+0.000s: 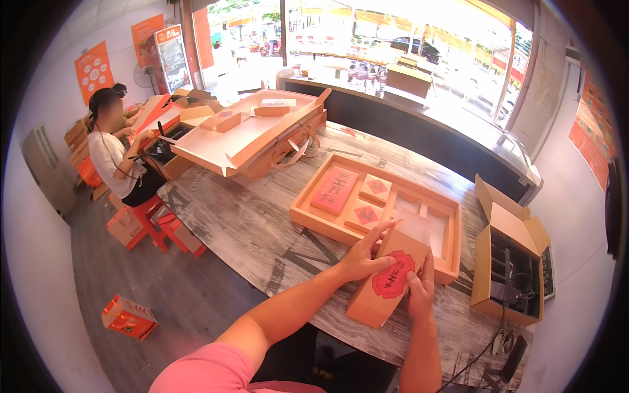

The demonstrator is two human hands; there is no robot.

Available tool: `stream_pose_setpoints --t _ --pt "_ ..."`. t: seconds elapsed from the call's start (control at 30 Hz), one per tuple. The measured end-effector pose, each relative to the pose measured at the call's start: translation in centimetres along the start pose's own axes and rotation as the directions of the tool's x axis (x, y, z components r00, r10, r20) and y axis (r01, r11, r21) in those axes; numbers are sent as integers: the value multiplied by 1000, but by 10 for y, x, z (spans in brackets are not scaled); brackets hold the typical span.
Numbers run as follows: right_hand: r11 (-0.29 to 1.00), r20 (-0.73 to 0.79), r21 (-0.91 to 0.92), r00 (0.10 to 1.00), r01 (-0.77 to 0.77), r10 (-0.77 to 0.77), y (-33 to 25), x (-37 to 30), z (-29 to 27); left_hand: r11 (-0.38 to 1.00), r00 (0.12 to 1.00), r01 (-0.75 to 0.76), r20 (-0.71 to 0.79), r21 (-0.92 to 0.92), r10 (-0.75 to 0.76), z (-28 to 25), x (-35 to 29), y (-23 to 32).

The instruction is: The person assembles a cardboard box frame by folding the pre-scored edges into a tray shape. The person then places several smaller, labeled paper-wrapped items into the compartments of a matching wooden insert within the box.

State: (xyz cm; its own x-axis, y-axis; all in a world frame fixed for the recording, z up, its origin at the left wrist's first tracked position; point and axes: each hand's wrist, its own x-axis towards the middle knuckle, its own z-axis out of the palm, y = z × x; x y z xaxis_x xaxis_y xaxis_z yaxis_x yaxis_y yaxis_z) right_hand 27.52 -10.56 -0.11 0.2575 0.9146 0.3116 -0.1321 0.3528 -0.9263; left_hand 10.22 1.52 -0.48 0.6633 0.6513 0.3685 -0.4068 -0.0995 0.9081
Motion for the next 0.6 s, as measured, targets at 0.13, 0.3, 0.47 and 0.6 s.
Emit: stream_pose_setpoints --t 0.13,0.3,0.47,0.6 --pt "998 -14 -29 998 61 -61 -1 -1 2 999 999 30 11 21 -30 2 0 6" --pt "999 -22 -1 999 44 -44 -5 2 -2 995 998 58 10 79 -59 1 0 -1" --pt "1000 17 -19 1000 21 -20 -5 2 -3 995 995 95 9 34 -96 -3 1 -11" --pt "999 33 -32 999 29 -28 0 1 -4 1000 998 -21 -57 1 21 -2 3 -25"
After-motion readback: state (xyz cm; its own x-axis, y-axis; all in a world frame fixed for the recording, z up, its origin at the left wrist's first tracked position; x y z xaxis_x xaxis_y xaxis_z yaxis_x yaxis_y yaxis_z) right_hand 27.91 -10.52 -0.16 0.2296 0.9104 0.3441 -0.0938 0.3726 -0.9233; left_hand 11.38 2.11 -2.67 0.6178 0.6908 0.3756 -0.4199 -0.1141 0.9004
